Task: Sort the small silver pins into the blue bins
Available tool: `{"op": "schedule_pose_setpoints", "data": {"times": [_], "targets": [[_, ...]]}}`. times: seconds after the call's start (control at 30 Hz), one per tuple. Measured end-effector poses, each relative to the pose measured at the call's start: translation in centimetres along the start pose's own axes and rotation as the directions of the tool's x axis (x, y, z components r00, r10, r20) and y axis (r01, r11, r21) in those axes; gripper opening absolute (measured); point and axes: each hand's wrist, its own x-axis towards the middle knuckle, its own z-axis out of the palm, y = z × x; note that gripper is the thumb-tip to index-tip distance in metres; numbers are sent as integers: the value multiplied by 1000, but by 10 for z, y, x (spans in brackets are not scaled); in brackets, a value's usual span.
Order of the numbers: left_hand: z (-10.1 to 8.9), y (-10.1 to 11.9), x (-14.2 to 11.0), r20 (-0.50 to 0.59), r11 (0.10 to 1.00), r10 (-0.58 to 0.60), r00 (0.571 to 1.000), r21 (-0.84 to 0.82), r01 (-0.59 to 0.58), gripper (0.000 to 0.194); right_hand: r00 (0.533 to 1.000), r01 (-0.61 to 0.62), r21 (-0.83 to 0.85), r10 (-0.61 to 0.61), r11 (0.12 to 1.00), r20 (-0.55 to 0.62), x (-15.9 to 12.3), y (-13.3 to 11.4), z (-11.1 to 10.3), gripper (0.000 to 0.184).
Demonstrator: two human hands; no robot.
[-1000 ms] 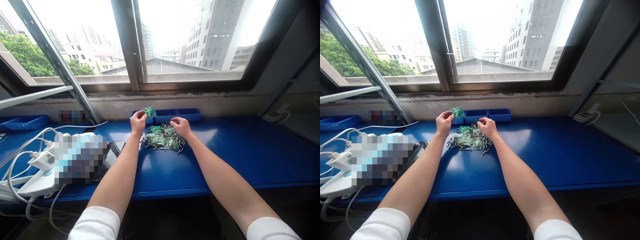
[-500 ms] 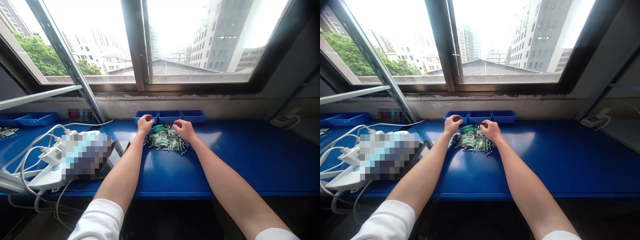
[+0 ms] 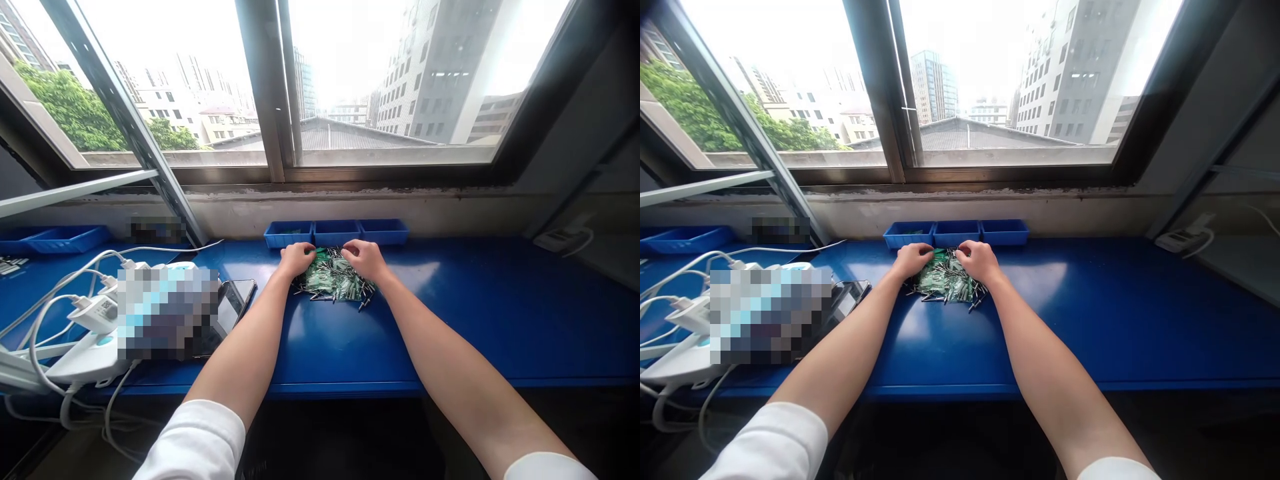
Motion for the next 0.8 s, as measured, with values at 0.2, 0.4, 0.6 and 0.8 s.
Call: {"op": "schedule_pose_setpoints", "data": {"times": [0.2,0.4,0.6,0.8], "targets": [[-5,-3,-2,-245,993,114,963,-14,-121,27,1000,12,8,-12,1000,8,0,-1,-1,19],[-9,11,-3,-210,830,49,976,-536,-157,28,997,-73,224,70,972,19,-1,-5,1,39],[-6,32,-13,-29,581,98,995,-810,-81,33,985,-173,534,153,827,81,3,-4,3,44],[-5,32,-16,14,569,156,988,-819,-78,35,975,-217,600,203,770,92,5,-6,3,35]]}}
